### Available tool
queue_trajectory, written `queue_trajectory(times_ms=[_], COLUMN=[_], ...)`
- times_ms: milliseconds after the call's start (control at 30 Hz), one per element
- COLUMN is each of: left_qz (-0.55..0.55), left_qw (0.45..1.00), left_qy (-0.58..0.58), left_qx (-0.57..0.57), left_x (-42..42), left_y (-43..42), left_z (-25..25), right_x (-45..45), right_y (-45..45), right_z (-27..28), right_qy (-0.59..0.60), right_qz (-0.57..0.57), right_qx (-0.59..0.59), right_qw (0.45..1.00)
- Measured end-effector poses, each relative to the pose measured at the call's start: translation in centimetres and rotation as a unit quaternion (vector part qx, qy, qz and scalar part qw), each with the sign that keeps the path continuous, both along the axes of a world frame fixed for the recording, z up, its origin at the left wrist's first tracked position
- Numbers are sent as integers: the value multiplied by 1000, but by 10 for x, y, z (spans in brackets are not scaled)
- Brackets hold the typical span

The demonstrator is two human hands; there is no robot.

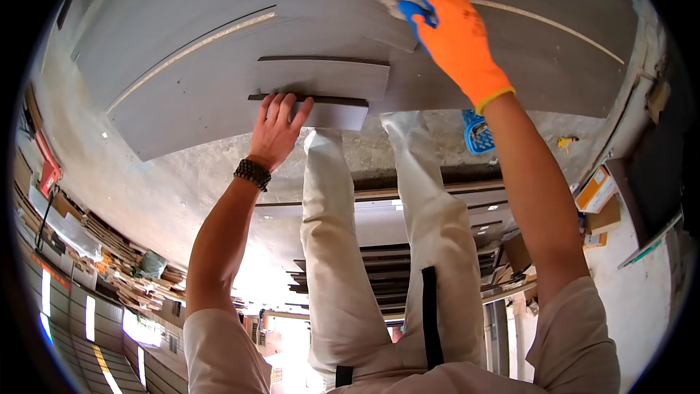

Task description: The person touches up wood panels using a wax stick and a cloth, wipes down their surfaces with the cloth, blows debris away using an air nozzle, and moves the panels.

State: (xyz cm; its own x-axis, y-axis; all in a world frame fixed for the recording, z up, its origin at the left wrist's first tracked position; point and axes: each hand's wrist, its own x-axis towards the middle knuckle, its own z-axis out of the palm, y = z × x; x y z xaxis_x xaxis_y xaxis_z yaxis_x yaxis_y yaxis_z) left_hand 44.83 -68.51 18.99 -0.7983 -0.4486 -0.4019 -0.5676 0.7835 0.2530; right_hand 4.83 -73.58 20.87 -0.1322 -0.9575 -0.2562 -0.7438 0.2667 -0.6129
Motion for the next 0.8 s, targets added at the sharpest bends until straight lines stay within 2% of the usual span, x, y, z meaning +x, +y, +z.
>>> queue_trajectory(times_ms=[33,67,167,200,367,433,467,500,600,633,700,733,800], left_qz=[30,60,21,26,67,67,50,43,-67,-79,-97,-108,-128], left_qw=[999,996,996,995,991,990,989,989,986,984,977,978,977], left_qy=[33,65,83,94,115,128,139,141,148,154,174,165,154], left_qx=[5,10,3,3,8,10,19,18,46,46,71,69,69], left_x=[0,3,1,0,1,-13,-18,-22,-32,-36,-48,-51,-54], left_y=[2,3,3,0,-20,-41,-49,-59,-83,-90,-98,-100,-102], left_z=[-3,-6,-12,-13,-20,-12,-10,-9,-12,-15,-19,-23,-25], right_x=[13,26,66,75,111,96,83,66,15,13,20,40,74], right_y=[-2,-7,-15,-17,0,6,5,9,36,44,60,68,59], right_z=[-2,-3,-10,-15,-27,-20,-20,-31,-55,-61,-77,-96,-75], right_qy=[39,35,80,74,-10,-161,-188,-185,-194,-185,-299,-251,-213], right_qz=[43,67,101,121,197,97,31,26,-266,-276,-301,-365,-368], right_qx=[-31,-12,-76,-115,-92,-82,-126,-129,-210,-215,-216,-198,-212], right_qw=[998,997,989,983,976,979,974,974,921,918,880,874,880])
